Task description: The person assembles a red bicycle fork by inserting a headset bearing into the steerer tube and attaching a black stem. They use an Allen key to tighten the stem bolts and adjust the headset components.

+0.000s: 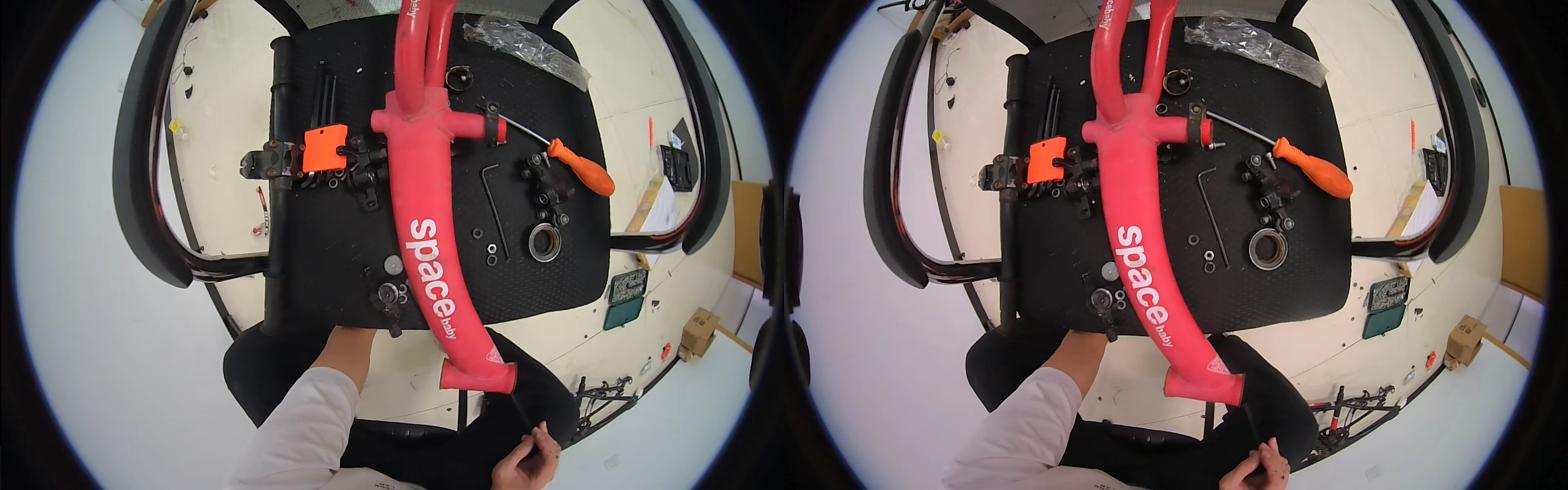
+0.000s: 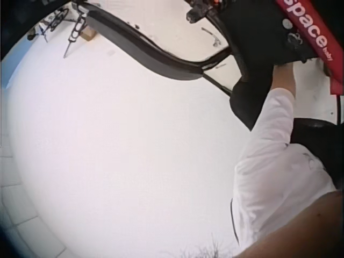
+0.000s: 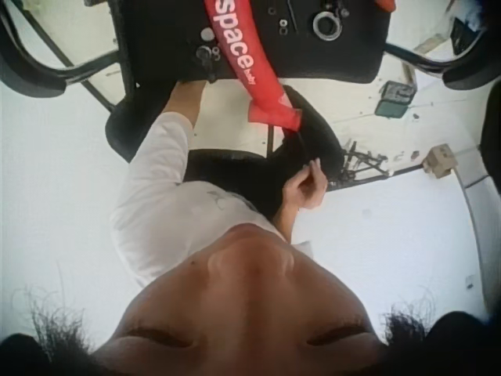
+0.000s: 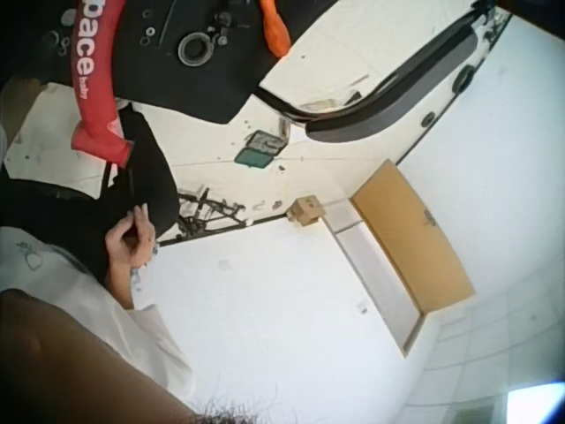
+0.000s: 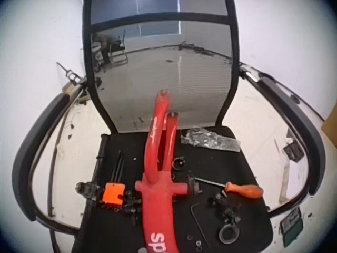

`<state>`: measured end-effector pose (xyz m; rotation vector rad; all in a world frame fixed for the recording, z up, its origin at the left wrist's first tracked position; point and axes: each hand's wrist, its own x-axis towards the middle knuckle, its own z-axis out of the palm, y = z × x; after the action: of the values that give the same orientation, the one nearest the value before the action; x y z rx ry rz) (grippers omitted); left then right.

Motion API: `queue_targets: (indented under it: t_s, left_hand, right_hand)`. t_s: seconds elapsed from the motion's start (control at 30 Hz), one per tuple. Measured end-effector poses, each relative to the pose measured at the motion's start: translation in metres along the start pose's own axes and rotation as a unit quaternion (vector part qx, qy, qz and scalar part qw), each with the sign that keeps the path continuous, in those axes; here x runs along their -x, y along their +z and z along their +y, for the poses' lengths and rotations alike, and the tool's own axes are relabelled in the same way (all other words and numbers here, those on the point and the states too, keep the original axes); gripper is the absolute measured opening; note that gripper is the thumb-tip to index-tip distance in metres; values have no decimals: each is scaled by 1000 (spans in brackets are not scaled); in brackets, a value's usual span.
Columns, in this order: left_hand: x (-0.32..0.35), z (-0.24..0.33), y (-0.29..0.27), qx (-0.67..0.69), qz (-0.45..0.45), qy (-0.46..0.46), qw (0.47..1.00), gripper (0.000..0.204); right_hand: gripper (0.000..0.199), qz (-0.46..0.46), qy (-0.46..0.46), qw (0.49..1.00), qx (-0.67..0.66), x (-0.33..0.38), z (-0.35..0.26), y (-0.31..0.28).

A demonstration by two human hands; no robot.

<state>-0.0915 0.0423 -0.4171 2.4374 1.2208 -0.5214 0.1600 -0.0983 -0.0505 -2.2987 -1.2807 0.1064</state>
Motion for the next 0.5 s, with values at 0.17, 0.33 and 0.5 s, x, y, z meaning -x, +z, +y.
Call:
queue_targets:
  t_s: [0.17,0.33,0.5]
  left_hand:
    - [3,16,8,5,-2,-18,1000,36]
    - [-1,12,4,7,-25,-17,1000,36]
    - [-20,7,0,6,-48,-15,999,37]
  right_hand:
    - [14,14,4,999,-37,2,0,6]
    - [14,8,0,1000,-25,0,-2,6]
    - [16,10,-3,998,-65,11,6,3]
